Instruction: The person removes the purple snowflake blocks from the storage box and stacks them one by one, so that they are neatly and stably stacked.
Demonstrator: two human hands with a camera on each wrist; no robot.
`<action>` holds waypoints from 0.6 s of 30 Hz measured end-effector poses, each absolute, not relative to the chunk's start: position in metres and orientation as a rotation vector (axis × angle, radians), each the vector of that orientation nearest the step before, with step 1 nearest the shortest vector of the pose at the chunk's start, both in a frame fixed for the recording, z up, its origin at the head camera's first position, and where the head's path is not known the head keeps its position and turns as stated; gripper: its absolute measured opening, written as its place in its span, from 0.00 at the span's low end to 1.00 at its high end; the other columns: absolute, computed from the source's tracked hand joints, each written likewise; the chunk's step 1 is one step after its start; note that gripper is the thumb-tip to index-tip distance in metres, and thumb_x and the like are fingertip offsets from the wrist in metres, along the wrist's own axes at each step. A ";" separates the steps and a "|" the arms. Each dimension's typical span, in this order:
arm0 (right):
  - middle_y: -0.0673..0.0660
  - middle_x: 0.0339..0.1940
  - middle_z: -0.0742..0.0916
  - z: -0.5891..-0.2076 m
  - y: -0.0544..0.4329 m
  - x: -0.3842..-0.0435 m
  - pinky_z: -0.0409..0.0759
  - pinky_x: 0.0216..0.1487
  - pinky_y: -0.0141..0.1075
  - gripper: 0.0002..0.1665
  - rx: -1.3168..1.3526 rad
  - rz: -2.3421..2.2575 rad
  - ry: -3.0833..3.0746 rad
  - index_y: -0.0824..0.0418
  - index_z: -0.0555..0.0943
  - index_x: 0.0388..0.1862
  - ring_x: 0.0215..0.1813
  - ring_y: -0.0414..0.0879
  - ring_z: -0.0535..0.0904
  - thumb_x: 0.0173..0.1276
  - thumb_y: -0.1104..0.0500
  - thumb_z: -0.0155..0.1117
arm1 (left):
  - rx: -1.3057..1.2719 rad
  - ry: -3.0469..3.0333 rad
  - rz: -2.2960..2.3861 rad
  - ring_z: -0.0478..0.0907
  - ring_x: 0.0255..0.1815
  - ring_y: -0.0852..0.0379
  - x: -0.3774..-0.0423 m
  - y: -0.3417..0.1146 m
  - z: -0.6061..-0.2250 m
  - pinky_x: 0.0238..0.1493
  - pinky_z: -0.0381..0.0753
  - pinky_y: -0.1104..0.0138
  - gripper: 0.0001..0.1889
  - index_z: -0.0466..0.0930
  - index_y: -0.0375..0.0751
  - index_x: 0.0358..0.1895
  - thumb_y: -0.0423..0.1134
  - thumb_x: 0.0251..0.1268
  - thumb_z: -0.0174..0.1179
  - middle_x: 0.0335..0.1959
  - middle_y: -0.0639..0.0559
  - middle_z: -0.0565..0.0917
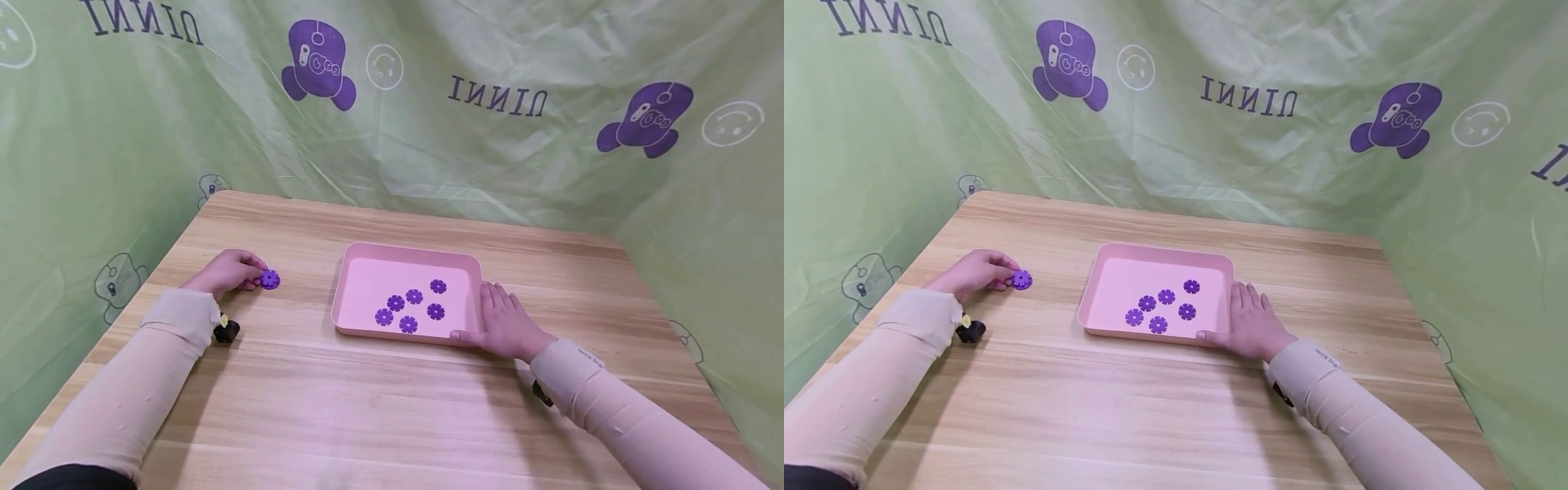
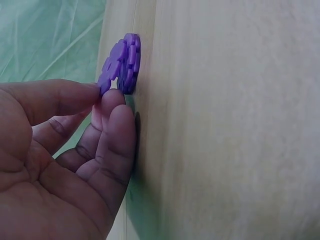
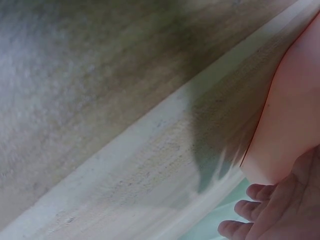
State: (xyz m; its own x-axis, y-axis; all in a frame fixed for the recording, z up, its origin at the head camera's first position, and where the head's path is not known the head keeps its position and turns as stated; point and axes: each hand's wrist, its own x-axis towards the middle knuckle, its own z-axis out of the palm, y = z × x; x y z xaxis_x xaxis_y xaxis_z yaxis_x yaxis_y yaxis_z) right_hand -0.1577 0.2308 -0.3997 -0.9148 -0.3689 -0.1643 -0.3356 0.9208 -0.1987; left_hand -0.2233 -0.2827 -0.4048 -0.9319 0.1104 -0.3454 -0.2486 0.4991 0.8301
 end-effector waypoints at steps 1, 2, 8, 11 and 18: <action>0.81 0.78 0.56 -0.400 0.231 -0.158 0.47 0.78 0.67 0.70 -0.536 -0.250 2.882 0.84 0.47 0.77 0.79 0.76 0.49 0.68 0.26 0.60 | -0.111 2.398 1.403 0.78 0.33 0.61 -0.223 -0.283 -0.405 0.35 0.84 0.72 0.12 0.73 0.19 0.56 0.25 0.77 0.51 0.42 0.43 0.81; 0.81 0.78 0.56 -0.401 0.232 -0.158 0.47 0.78 0.67 0.71 -0.537 -0.248 2.880 0.84 0.46 0.77 0.79 0.76 0.49 0.68 0.26 0.60 | -0.107 2.403 1.397 0.78 0.33 0.61 -0.223 -0.283 -0.405 0.35 0.84 0.71 0.12 0.73 0.19 0.56 0.25 0.77 0.51 0.42 0.43 0.82; 0.80 0.79 0.54 -0.407 0.234 -0.162 0.45 0.78 0.66 0.72 -0.540 -0.249 2.876 0.83 0.44 0.78 0.80 0.75 0.48 0.67 0.25 0.59 | -0.090 2.430 1.363 0.77 0.33 0.60 -0.221 -0.281 -0.402 0.34 0.83 0.71 0.11 0.74 0.19 0.54 0.25 0.76 0.51 0.42 0.42 0.82; 0.81 0.79 0.54 -0.406 0.233 -0.161 0.46 0.78 0.66 0.72 -0.539 -0.266 2.876 0.83 0.45 0.78 0.79 0.76 0.48 0.67 0.26 0.60 | -0.085 2.456 1.334 0.77 0.33 0.59 -0.220 -0.280 -0.400 0.34 0.82 0.70 0.11 0.75 0.20 0.53 0.26 0.76 0.51 0.42 0.41 0.82; 0.81 0.79 0.55 -0.402 0.232 -0.158 0.47 0.78 0.66 0.71 -0.528 -0.259 2.871 0.83 0.46 0.78 0.79 0.76 0.49 0.68 0.25 0.59 | -0.079 2.476 1.305 0.77 0.34 0.58 -0.219 -0.278 -0.399 0.34 0.82 0.70 0.11 0.75 0.21 0.53 0.26 0.76 0.53 0.44 0.39 0.82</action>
State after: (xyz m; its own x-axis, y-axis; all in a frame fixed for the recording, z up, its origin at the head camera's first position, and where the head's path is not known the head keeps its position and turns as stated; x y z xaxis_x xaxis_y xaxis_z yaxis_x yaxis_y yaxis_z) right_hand -0.1585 0.2316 -0.4019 -0.9138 -0.3674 -0.1732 -0.3304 0.9204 -0.2091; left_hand -0.2187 -0.2776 -0.3994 -0.9407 0.1076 -0.3217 -0.2045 0.5769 0.7908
